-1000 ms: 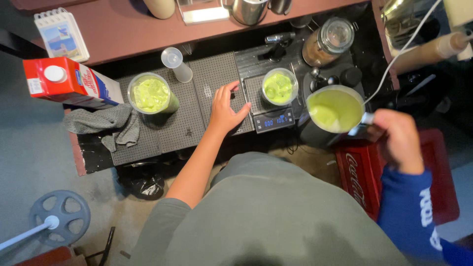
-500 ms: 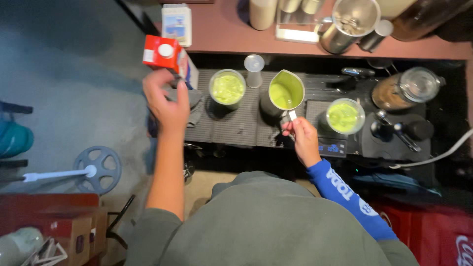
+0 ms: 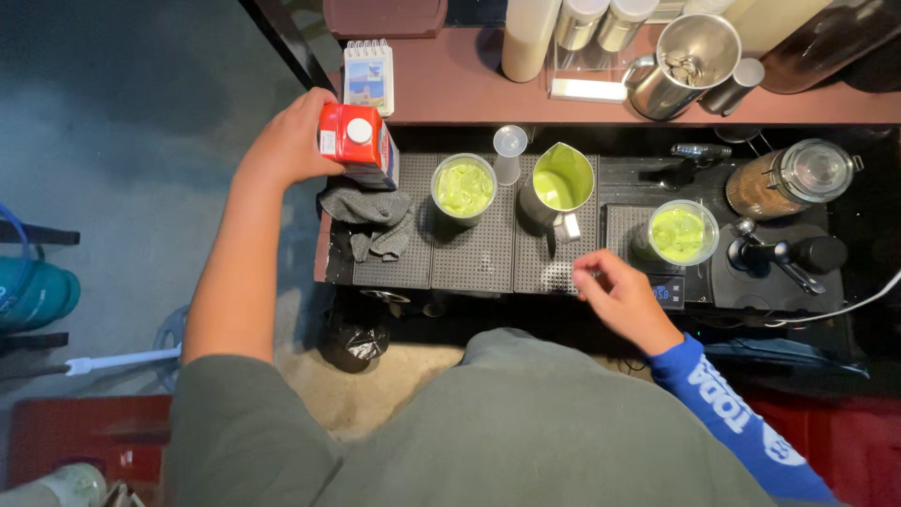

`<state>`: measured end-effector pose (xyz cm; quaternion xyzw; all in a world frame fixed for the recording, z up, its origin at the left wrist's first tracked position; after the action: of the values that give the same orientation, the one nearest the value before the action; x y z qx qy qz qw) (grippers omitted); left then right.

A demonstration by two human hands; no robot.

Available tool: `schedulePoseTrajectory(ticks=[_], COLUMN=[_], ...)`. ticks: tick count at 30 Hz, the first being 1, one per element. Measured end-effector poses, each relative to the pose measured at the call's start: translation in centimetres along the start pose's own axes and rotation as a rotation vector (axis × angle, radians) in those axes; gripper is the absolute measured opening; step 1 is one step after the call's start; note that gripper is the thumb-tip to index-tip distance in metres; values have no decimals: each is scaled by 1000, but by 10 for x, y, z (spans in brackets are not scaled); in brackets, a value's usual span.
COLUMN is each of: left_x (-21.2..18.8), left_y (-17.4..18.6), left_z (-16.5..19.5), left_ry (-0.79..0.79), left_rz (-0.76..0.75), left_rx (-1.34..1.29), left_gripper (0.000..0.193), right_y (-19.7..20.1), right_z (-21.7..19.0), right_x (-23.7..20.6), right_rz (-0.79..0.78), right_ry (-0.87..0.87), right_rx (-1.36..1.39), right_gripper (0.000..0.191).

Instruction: The person prepares two iced beverages by first adding a green liquid from a squeeze bottle into a metal pitcher. They then scoop ice into two plastic cups from a cooler. Finally, they pour the green liquid into the cups and add milk from a carton.

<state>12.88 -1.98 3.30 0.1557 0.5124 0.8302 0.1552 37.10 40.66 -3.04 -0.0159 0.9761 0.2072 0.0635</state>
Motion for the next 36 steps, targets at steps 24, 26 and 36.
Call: schedulePoseTrajectory(ticks=[24, 26, 36], left_x=[-155, -144, -65], left_y=[-101, -126, -176], left_z=[269, 290, 392], left_ry=[-104, -102, -251], left_rz=[156, 99, -32], left_rx=[-751, -728, -686], left_gripper=[91, 89, 83], right_y=[18, 40, 185], right_z=[-138, -105, -20], right_x=[-30, -35, -53], right_rz=[-34, -95, -208], right_ry=[694, 630, 613], right_rx=[-345, -377, -201], right_gripper=[28, 26, 27])
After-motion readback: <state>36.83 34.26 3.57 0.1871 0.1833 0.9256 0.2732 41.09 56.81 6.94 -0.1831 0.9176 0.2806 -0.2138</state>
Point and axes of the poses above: each hand's wrist, its own x-axis towards the middle knuckle, its own y-axis out of the back of the hand, z = x × y, the point moved 3 cm from there along x, towards the middle knuckle, and after that the axes turned 1 degree about z, right-handed, at the moved point
